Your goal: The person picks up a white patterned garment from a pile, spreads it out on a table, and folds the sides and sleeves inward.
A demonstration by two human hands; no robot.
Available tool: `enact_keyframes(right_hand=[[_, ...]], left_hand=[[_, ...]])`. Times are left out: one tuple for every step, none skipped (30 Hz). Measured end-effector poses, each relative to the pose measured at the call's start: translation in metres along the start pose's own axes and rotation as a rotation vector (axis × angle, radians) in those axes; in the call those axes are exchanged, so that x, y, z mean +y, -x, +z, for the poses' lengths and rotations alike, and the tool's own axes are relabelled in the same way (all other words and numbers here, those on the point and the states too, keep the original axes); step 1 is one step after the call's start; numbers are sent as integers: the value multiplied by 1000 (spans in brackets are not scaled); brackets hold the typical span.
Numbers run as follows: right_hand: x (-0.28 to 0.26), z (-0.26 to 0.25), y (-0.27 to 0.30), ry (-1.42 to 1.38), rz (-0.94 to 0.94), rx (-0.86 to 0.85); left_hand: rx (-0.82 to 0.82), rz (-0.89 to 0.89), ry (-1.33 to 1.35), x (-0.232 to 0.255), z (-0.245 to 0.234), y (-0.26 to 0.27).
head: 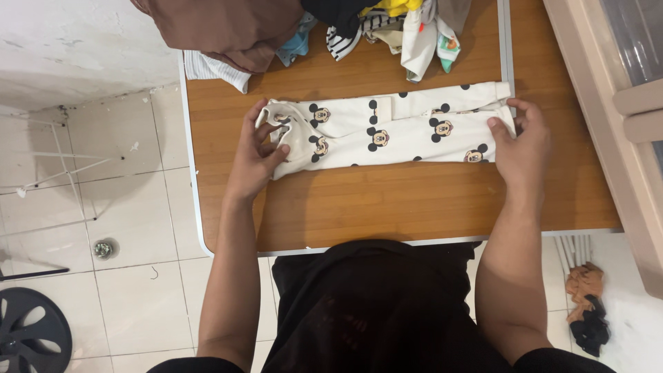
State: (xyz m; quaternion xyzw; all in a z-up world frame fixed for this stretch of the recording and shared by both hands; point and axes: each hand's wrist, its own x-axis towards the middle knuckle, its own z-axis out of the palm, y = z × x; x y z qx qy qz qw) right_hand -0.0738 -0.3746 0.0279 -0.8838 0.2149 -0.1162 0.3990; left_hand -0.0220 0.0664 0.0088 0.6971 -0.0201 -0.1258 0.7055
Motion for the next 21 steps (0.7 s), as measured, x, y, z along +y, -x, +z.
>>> enact_keyframes(right_hand=[[-1,0,0,25,4,9],[-1,1,0,51,9,17],[-1,1,1,77,14,26],[-1,1,2,96,-1,36],[1,1,4,115,-17,47],[2,2,5,133,-33,58],[4,3,5,114,-48,77],[7,4,6,97,-61,93],[11,5,6,79,-75,109],[14,8,6,82,-88,114],[18,10,5,84,-102,119],[21,13,4,85,-115,125],[24,15,4,94,-100,114],[25,16,3,102,-86,106],[25,17,2,110,-72,97],[24,17,3,124,-118,135],[22,19,5,138,-164,173],[19,22,7,150,-213,206],[14,24,11,179,-223,224],[8,25,16,208,-234,243],[1,29,19,236,-245,261]], left_hand=[[-18,65,-40,-2,1,-4],[-37,129,-80,-4,3,-5],[4,127,-117,-4,4,-6],[47,129,-156,-3,8,-7],[89,131,-194,-1,11,-8],[105,154,-178,2,14,-9],[120,178,-162,5,16,-10],[136,199,-145,7,18,-9],[133,172,-184,10,19,-9],[130,143,-223,11,18,-8],[127,114,-261,12,18,-7],[130,104,-309,11,20,-6],[134,94,-357,10,21,-4],[136,87,-405,9,23,-4],[174,150,-468,8,24,-4],[209,212,-530,7,26,-4],[245,274,-590,6,28,-4],[257,259,-608,5,29,-3],[269,243,-625,5,31,-1],[282,229,-643,5,32,-1],[300,277,-689,6,33,-2]])
